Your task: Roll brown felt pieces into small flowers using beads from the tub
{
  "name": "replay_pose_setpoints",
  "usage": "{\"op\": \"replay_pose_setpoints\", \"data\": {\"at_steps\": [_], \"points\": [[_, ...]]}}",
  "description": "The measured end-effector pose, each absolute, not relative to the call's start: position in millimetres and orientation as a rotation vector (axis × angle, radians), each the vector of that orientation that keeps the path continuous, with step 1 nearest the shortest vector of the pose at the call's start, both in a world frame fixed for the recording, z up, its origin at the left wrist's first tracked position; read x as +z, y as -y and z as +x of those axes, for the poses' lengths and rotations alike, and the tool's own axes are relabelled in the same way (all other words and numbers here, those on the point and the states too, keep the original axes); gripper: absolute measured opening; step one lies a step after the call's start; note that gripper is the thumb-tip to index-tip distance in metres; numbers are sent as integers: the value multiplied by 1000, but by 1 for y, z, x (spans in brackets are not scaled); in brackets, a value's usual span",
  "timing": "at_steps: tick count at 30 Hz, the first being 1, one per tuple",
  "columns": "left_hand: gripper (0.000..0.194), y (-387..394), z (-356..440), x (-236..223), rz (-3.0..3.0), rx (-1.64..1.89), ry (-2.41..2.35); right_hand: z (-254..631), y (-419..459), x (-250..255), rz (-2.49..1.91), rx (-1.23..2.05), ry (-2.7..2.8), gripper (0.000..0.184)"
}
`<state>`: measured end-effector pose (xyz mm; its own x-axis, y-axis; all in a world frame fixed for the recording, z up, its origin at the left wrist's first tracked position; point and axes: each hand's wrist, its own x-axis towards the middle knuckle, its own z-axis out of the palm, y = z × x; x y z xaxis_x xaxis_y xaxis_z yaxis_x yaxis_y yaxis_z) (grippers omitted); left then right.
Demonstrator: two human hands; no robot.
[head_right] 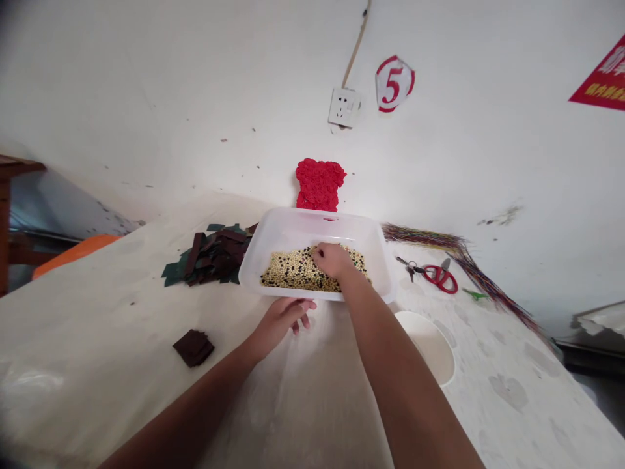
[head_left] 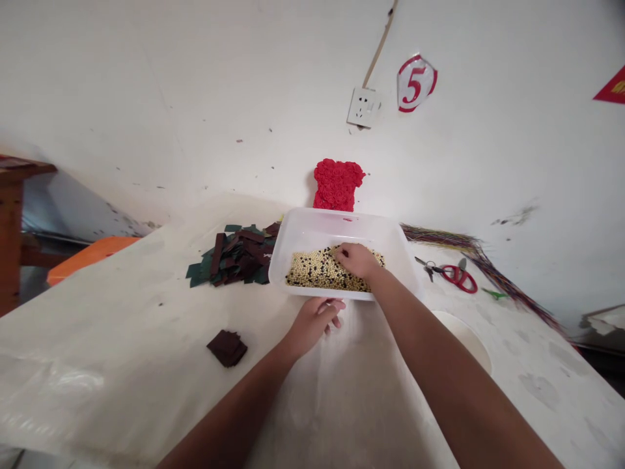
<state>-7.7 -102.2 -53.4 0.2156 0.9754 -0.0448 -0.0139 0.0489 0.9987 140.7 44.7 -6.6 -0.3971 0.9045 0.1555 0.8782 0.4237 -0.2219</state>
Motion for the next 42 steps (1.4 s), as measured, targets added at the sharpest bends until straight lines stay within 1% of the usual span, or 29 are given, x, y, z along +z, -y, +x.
{"op": "replay_pose_setpoints", "data": {"at_steps": [4, 7, 10, 12, 14, 15, 17, 21, 26, 27, 28, 30, 32, 34, 35, 36, 39, 42], "points": [[38, 101, -10, -48, 1137, 1085, -1028, 143, -42, 5, -1602, 109, 2408, 24], [39, 100, -12, -47, 1099, 1116, -1027, 141, -37, 18, -1607, 130, 2431, 24], [35, 98, -12, -51, 1121, 1114, -1018, 134, -20, 33, -1524, 209, 2495, 25], [32, 96, -11, -55, 1165, 1093, -1014, 130, 1, 38, -1425, 280, 2536, 30], [28, 95, -10, -59, 1230, 1060, -1019, 127, 25, 37, -1306, 368, 2597, 32], [25, 95, -10, -61, 1273, 1036, -1022, 126, 36, 34, -1215, 449, 2637, 31], [20, 97, -9, -62, 1378, 982, -1021, 126, 54, 24, -1202, 386, 2583, 22], [13, 105, -9, -54, 1572, 904, -998, 126, 63, 8, -1384, 82, 2561, 12], [15, 126, -17, -17, 1691, 864, -999, 126, 56, 7, -1390, 28, 2571, 12], [16, 131, -24, -7, 1692, 883, -1031, 126, 55, 8, -1385, 28, 2571, 12], [15, 134, -33, 4, 1662, 976, -1092, 126, 55, 8, -1378, 32, 2573, 12], [13, 131, -59, 24, 1616, 1313, -1221, 127, 54, 9, -1363, 46, 2574, 10], [16, 115, -92, 37, 1611, 1563, -1366, 127, 53, 8, -1355, 62, 2566, 10], [19, 86, -124, 39, 1679, 1647, -1616, 126, 52, 8, -1363, 74, 2546, 11], [22, 69, -138, 37, 1768, 1556, -1810, 126, 51, 7, -1370, 78, 2534, 12], [26, 52, -149, 33, 1910, 1360, -1991, 125, 51, 7, -1376, 82, 2522, 12], [20, 8, -164, 17, 2123, 1093, -1996, 122, 48, 5, -1379, 93, 2495, 15], [17, -25, -156, 6, 2329, 839, -1882, 122, 47, 4, -1370, 104, 2482, 17]]}}
